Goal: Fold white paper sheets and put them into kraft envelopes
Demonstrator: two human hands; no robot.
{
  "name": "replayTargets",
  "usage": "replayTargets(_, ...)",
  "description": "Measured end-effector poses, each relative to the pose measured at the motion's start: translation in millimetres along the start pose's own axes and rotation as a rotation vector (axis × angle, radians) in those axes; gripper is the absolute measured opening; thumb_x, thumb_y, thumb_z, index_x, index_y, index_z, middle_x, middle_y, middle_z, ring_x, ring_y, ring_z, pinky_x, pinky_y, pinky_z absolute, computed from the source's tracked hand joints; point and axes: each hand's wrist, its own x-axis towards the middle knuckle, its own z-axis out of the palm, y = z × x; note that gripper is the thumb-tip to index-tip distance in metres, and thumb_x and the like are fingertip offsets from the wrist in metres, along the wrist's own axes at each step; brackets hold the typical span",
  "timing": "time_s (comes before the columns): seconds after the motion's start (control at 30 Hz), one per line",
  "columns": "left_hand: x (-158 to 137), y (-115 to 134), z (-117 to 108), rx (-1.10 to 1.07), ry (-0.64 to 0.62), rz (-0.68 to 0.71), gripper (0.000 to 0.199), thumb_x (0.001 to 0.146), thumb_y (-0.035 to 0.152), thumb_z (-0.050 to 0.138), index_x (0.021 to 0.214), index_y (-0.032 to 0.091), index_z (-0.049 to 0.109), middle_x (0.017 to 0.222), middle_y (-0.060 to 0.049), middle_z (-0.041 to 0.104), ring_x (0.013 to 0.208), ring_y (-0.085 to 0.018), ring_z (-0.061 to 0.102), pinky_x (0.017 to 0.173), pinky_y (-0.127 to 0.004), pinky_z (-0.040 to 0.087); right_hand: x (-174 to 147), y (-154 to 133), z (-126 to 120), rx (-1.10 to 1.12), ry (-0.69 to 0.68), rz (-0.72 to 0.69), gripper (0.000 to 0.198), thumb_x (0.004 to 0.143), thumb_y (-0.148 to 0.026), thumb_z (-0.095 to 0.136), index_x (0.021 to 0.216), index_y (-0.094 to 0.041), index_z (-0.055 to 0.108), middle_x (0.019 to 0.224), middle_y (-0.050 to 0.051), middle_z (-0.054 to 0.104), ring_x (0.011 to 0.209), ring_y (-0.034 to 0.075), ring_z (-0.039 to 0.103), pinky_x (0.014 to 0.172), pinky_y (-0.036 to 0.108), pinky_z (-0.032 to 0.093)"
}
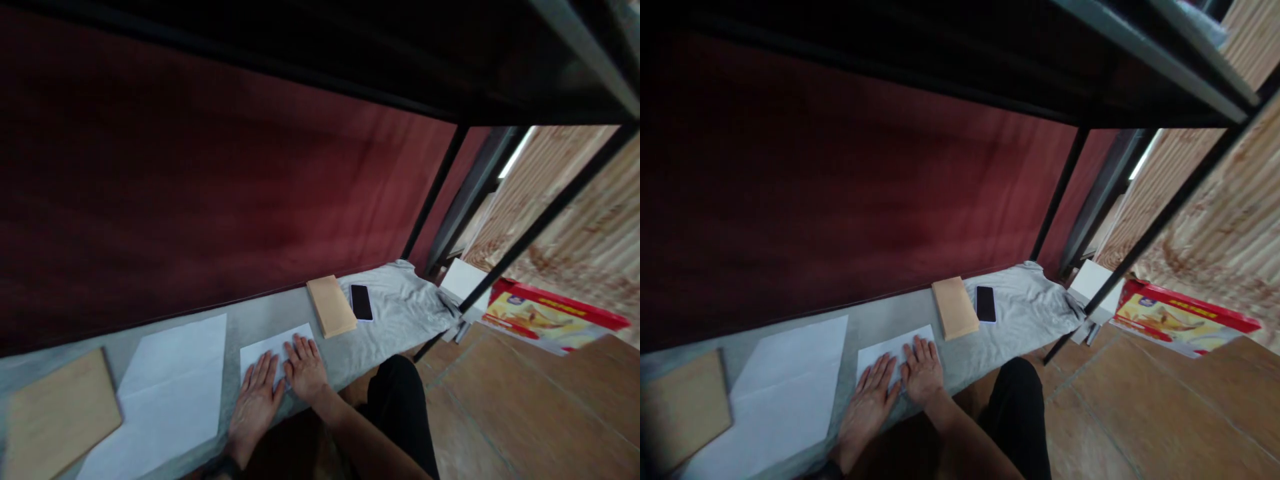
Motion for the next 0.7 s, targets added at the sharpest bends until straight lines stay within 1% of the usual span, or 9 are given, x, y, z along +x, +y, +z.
replayTargets(0.13, 0.3, 5.0, -7.0, -0.017, -0.011, -0.031, 0.06, 0.097, 0.048, 0.038, 0.144, 0.013, 0.05, 0.153, -0.013, 0.047, 0.144, -0.025, 0.04, 0.119, -0.047, 0.029, -0.6, -0.2, 2.2, -0.021, 0.018, 0.002, 0.05, 0.103, -0.044, 0.043, 0.149, -0.025, 0.045, 0.159, 0.01, 0.035, 0.146, 0.027, 0.035, 0.119, 0.047, 0.027)
replayTargets(0.23, -0.6, 6.2, -5.9, -0.029, 0.001, -0.039, 0.059, 0.097, 0.047, 0.038, 0.144, 0.014, 0.05, 0.153, -0.013, 0.048, 0.144, -0.024, 0.04, 0.12, -0.047, 0.028, -1.2, 0.4, 3.5, -0.024, 0.029, 0.001, 0.05, 0.103, -0.043, 0.044, 0.15, -0.025, 0.044, 0.159, 0.009, 0.036, 0.145, 0.027, 0.036, 0.118, 0.047, 0.028)
replayTargets(0.5, -3.0, 5.0, -1.5, -0.035, 0.012, -0.04, 0.058, 0.098, 0.046, 0.039, 0.146, 0.015, 0.047, 0.153, -0.012, 0.047, 0.143, -0.025, 0.04, 0.12, -0.047, 0.029, -2.0, 2.6, 11.3, -0.013, 0.06, -0.015, 0.05, 0.103, -0.043, 0.044, 0.15, -0.025, 0.044, 0.159, 0.009, 0.035, 0.145, 0.027, 0.036, 0.118, 0.046, 0.026)
replayTargets(0.7, -3.0, 8.1, -9.0, -0.061, 0.002, -0.049, 0.055, 0.099, 0.046, 0.039, 0.145, 0.019, 0.049, 0.155, -0.012, 0.045, 0.144, -0.025, 0.039, 0.12, -0.048, 0.028, -2.8, 1.2, 5.7, -0.057, 0.043, -0.021, 0.049, 0.103, -0.041, 0.043, 0.15, -0.026, 0.044, 0.159, 0.008, 0.035, 0.145, 0.026, 0.037, 0.119, 0.044, 0.025)
